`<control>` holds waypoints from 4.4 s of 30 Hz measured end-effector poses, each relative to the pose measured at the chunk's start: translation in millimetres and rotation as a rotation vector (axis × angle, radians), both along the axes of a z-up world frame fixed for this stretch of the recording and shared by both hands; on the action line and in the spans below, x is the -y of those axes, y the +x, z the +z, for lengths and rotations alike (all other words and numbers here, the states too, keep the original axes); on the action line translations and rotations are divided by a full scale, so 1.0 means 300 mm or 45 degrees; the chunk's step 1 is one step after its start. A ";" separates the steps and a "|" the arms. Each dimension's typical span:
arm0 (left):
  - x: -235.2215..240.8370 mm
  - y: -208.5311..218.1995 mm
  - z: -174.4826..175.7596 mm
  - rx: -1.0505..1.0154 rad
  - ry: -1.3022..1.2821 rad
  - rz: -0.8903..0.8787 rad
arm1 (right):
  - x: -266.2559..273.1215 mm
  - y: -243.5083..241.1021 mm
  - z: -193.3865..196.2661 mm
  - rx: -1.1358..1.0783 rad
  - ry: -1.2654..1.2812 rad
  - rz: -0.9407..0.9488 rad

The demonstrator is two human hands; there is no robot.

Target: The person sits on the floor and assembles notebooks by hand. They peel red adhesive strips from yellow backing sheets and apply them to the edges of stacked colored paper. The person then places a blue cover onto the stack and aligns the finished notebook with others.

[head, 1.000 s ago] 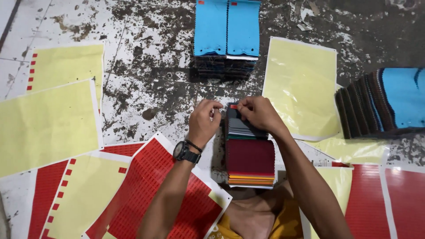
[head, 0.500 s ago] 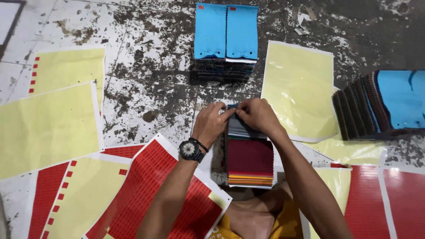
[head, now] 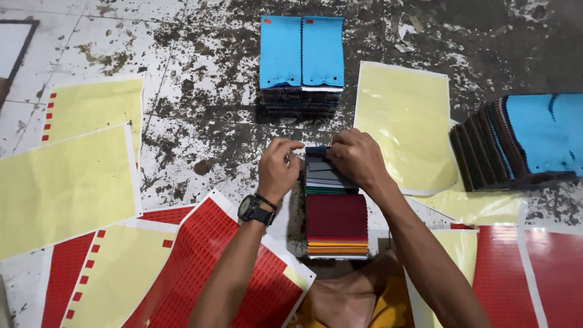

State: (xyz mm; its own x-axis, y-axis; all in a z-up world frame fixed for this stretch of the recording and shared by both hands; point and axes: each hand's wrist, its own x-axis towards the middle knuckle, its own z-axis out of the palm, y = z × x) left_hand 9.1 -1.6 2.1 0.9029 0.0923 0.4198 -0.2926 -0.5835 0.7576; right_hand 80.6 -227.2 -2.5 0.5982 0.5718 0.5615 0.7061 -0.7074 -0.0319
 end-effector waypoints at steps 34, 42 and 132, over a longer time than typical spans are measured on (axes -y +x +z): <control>-0.015 -0.019 0.151 -0.614 0.666 -0.410 | -0.013 -0.322 0.441 -1.222 -0.441 0.083; 0.007 -0.064 0.131 -0.455 0.404 -0.400 | 0.003 -0.370 0.455 -1.001 -0.310 0.027; 0.063 -0.916 0.030 -0.358 -0.234 0.391 | -0.207 -0.994 -0.027 -1.623 1.308 0.211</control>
State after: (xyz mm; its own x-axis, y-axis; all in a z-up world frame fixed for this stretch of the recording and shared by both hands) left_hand -265.5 -20.6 11.2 0.8986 0.4237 0.1143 0.1047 -0.4598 0.8818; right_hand -217.5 -165.0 -10.7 0.9173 0.3945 -0.0535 -0.0804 0.0520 -0.9954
